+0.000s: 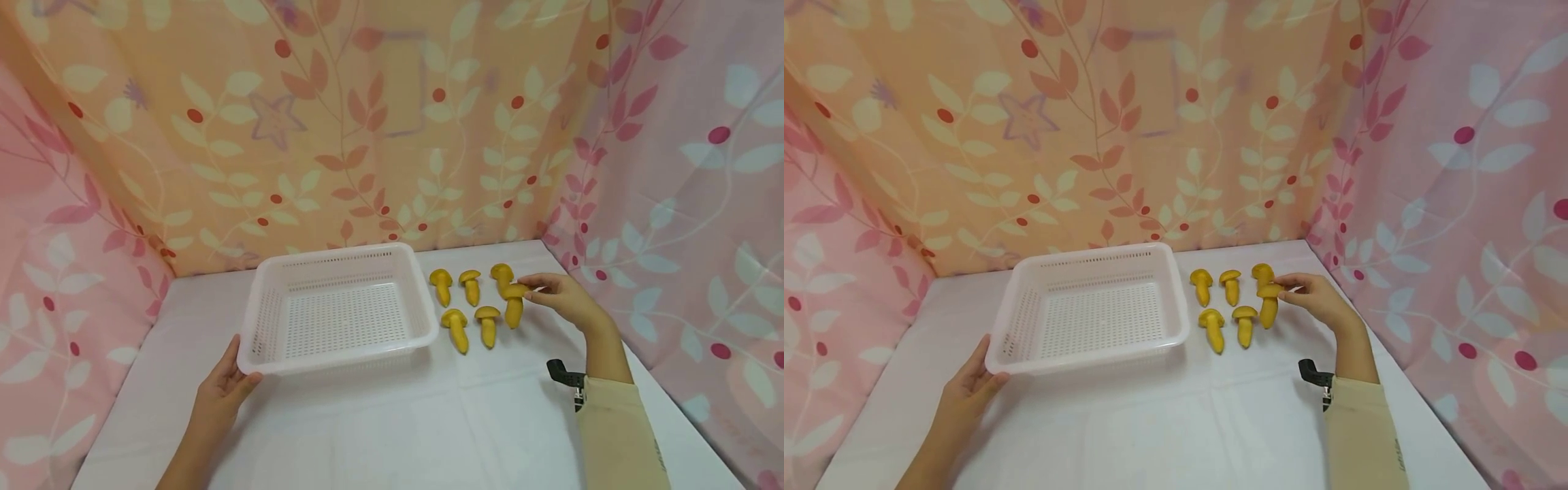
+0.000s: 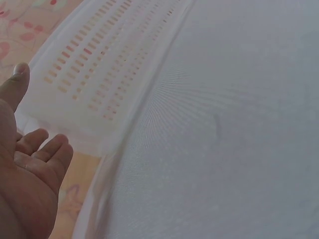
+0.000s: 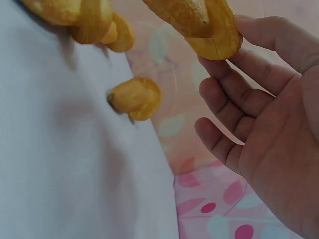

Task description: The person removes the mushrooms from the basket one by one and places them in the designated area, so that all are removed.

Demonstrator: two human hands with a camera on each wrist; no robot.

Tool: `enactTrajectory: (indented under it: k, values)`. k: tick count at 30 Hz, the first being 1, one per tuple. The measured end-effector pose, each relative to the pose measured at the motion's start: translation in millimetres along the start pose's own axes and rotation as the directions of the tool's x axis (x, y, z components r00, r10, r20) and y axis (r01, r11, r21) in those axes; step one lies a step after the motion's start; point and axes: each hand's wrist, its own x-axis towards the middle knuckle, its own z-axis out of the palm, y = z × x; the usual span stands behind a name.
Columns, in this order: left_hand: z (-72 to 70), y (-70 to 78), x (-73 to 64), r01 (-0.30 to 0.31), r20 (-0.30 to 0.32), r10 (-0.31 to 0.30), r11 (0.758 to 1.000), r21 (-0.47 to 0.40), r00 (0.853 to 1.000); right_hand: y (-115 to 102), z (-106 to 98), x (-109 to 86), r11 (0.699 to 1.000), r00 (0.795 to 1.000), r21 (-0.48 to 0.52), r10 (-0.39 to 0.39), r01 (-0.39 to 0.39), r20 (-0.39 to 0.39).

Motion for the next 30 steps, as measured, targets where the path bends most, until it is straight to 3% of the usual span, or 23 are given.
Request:
enactTrajectory:
  k: [9, 19, 30]
  values:
    - [-1.7, 0.1, -1.4, -0.004, -0.001, 0.004, 1.000, -0.025, 1.000, 22, 3, 3.7, 0.999, 0.999, 0.019, 0.046, -0.046, 0.023]
    - [1.1, 0.3, -0.8, -0.075, 0.001, 0.076, 0.988, -0.136, 0.997, 46, 6, 5.6, 0.998, 0.996, -0.005, 0.064, -0.064, 0.056]
    - [2.3, -0.3, -0.7, -0.074, -0.004, 0.074, 0.990, -0.117, 0.997, 50, 11, 2.5, 0.997, 0.994, 0.025, 0.071, -0.073, 0.089]
